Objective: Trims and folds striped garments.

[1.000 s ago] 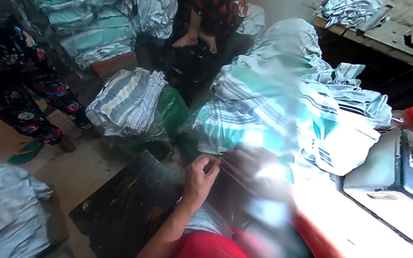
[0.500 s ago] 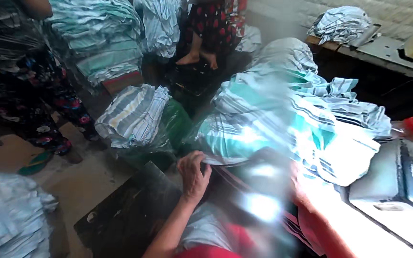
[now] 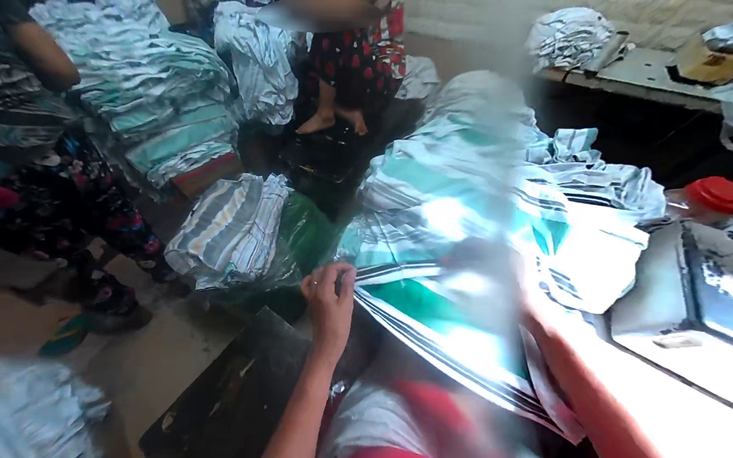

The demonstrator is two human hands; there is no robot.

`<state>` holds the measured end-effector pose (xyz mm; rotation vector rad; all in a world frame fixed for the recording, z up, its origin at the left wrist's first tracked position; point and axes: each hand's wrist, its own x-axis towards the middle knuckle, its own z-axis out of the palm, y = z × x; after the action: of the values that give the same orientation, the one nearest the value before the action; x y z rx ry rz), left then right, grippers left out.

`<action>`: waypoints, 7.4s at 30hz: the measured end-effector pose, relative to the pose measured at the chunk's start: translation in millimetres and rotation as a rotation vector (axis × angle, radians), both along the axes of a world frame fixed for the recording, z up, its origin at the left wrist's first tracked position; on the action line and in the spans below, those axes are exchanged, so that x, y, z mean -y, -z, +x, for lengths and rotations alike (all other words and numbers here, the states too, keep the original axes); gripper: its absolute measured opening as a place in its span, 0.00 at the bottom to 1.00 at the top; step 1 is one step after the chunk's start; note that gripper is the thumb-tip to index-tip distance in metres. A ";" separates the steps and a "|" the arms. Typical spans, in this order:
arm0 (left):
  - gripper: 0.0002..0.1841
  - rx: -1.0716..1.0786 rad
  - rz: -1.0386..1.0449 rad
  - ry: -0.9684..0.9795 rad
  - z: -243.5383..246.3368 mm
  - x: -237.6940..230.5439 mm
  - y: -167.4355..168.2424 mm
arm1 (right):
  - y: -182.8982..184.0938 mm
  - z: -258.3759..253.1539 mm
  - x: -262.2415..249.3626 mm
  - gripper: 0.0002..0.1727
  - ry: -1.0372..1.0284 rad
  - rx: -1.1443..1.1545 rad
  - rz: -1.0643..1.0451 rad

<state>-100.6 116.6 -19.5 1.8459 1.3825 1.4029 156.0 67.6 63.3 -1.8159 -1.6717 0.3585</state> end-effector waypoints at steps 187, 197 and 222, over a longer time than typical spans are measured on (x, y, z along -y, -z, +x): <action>0.05 0.709 -0.723 0.826 109.0 97.1 -46.1 | 45.2 -32.7 175.0 0.21 0.325 -0.460 0.425; 0.06 0.712 -0.783 0.856 110.2 106.5 -48.2 | 63.7 -47.4 183.8 0.21 0.502 -0.183 0.448; 0.04 0.630 -0.687 0.908 111.4 113.7 -41.7 | 54.7 -45.8 182.7 0.30 0.288 -0.589 0.545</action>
<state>10.8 2.9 22.2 1.1440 0.4670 0.7578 110.2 -115.1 8.6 -1.3380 -0.9623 0.2455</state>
